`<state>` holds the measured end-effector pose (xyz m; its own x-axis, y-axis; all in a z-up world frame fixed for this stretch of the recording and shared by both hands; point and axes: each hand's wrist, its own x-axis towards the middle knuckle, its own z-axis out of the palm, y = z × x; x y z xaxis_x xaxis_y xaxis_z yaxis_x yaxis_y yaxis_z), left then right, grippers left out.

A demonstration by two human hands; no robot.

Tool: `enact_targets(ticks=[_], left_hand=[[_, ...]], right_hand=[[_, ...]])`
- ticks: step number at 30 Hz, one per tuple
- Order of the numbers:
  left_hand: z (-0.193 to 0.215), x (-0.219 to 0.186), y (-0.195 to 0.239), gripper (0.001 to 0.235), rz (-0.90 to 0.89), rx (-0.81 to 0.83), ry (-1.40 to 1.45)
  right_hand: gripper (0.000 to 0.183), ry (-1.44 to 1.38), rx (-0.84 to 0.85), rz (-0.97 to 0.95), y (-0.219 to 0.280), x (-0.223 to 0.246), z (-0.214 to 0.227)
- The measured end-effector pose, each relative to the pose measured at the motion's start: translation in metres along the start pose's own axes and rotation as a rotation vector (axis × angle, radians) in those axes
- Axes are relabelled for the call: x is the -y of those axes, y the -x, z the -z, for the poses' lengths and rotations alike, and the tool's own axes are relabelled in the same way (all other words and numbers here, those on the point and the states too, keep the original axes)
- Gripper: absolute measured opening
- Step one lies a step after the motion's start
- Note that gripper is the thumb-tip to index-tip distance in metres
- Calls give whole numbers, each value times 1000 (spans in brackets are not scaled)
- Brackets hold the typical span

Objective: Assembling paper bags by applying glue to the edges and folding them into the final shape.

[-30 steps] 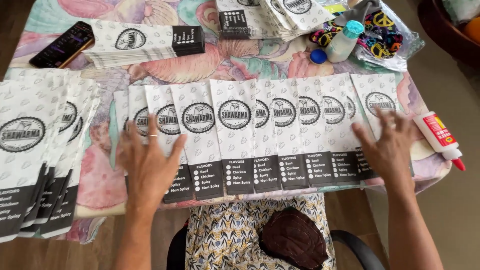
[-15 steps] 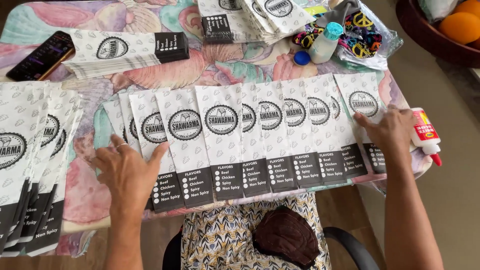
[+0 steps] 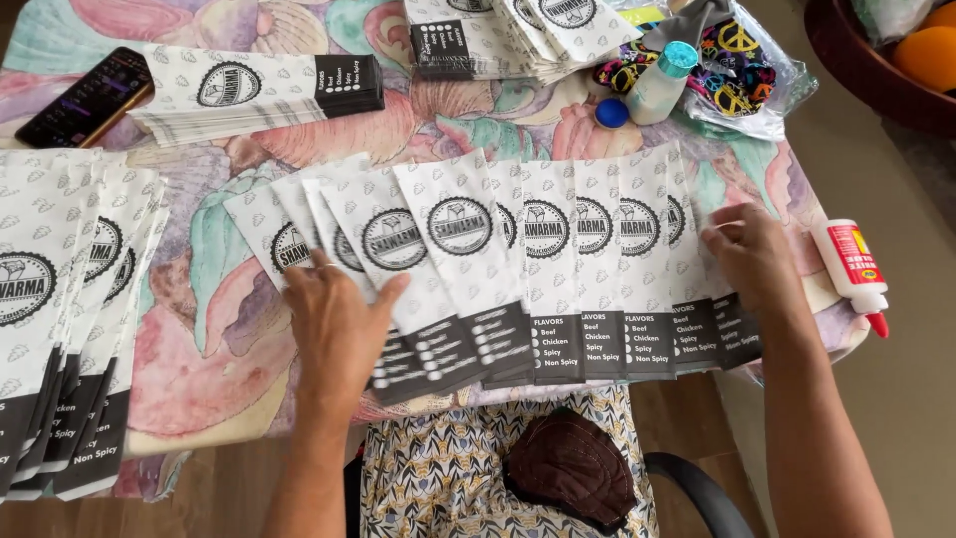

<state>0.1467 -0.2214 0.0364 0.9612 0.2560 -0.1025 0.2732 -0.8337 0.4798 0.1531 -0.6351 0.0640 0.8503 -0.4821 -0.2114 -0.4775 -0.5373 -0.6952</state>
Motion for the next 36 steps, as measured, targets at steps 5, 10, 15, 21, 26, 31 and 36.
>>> enact_targets(ticks=[5, 10, 15, 21, 26, 31, 36], left_hand=[[9, -41, 20, 100, -101, 137, 39], [23, -10, 12, 90, -57, -15, -2], [4, 11, 0, 98, 9, -204, -122], [11, -40, 32, 90, -61, -26, 131], [4, -39, 31, 78, -217, 33, 347], [3, -29, 26, 70, -250, 184, 646], [16, -17, 34, 71, -51, -84, 661]], right_hand=[[29, -279, 173, 140, 0, -16, -42], [41, -656, 274, 153, 9, -9, -78], [51, -574, 383, 274, 15, 11, -105], [58, -554, 446, 290, 40, 49, -144], [64, -373, 630, 364, 108, 127, -135], [60, -392, 744, 485, 89, 139, -140], [60, -212, 691, 599, 26, 124, -132]])
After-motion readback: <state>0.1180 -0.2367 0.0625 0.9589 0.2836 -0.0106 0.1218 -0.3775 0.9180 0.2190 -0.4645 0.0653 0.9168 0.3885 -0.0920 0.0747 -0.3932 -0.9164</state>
